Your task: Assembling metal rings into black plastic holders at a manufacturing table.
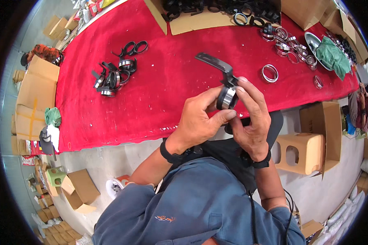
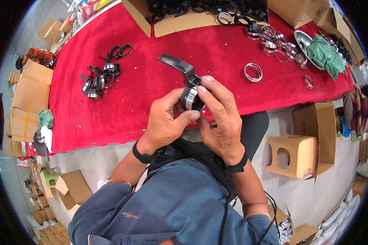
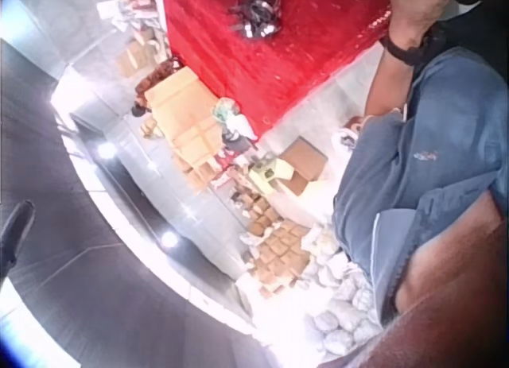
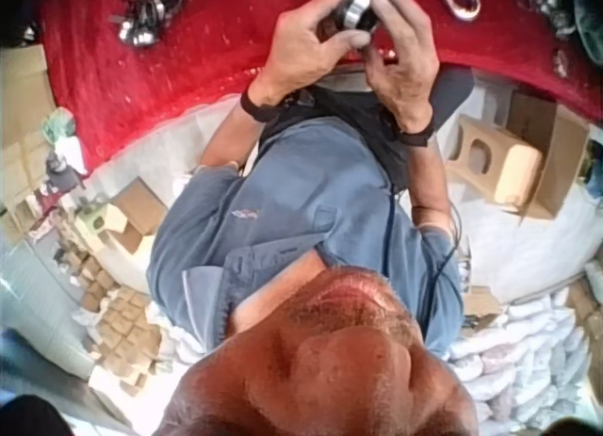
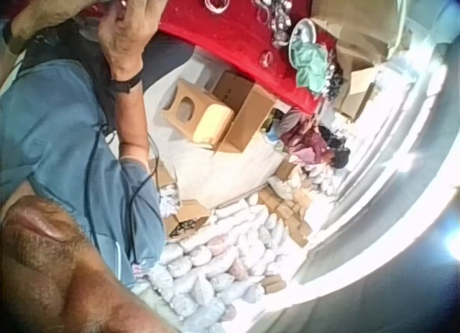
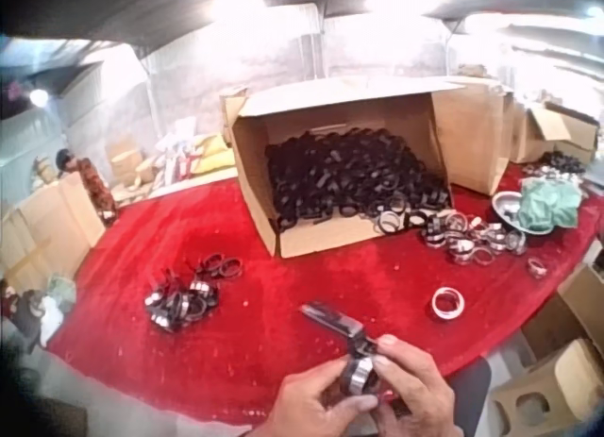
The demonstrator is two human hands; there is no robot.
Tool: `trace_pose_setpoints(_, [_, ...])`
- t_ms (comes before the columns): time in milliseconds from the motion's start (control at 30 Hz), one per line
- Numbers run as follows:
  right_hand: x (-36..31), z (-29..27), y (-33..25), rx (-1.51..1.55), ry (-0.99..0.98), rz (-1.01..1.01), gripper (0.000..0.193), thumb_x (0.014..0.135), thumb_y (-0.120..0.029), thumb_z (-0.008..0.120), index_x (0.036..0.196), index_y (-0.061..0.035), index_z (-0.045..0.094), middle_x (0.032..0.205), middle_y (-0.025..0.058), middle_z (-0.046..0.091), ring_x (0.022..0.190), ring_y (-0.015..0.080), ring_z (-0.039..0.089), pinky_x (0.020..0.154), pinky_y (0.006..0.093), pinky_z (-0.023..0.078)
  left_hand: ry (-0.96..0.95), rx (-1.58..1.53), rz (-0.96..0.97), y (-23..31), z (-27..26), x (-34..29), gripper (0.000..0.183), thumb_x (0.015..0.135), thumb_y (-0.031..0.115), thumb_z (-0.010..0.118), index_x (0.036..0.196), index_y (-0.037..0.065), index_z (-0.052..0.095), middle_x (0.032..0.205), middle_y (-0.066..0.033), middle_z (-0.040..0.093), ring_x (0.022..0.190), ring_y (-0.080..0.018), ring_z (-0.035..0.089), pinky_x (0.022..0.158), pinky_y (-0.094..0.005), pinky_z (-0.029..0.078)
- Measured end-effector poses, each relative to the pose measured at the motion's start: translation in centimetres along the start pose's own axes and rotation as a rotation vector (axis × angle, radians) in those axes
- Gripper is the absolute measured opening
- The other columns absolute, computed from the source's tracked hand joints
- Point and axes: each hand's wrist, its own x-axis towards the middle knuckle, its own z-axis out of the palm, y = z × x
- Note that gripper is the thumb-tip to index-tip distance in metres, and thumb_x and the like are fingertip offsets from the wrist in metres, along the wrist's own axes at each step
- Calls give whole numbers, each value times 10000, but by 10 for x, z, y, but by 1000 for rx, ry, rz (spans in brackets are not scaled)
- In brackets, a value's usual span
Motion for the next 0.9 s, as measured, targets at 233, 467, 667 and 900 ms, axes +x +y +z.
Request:
trace_pose_setpoints(233, [10, 1, 7, 372, 250, 494, 363, 1171, -284, 547, 1011, 4, 698, 927, 22, 647, 823, 103, 581, 734, 273, 470, -146, -82, -71, 4, 0, 2, 517, 1087, 236, 715, 1483, -63, 569, 1182, -86, 699, 1068, -157, 676, 972, -321, 560])
trace_pose_setpoints(467, [13, 25, 14, 124, 461, 370, 457, 1164, -257, 571, 782, -6, 556, 699, 35, 516, 652, 98, 456, 578, 325, 367, 331, 448, 290, -8, 35, 16, 640, 1169, 478, 441, 906, -56, 676, 756, -169, 557, 674, -354, 605, 611, -433, 471])
trace_pose_setpoints(667, [9, 37, 8, 130, 525, 462, 536, 1175, -347, 548, 738, -36, 539, 662, -25, 480, 647, 64, 415, 580, 292, 346, 466, 590, 512, -27, 40, 29, 694, 1192, 485, 366, 709, -6, 445, 629, -129, 359, 523, -300, 413, 518, -428, 333])
trace_pose_setpoints(900, [10, 62, 29, 342, 549, 568, 554, 1151, -362, 604, 736, 5, 579, 627, 47, 522, 611, 112, 479, 548, 355, 391, 395, 683, 463, -35, 15, 28, 567, 1128, 443, 578, 737, 33, 558, 659, -132, 510, 555, -349, 539, 514, -450, 405])
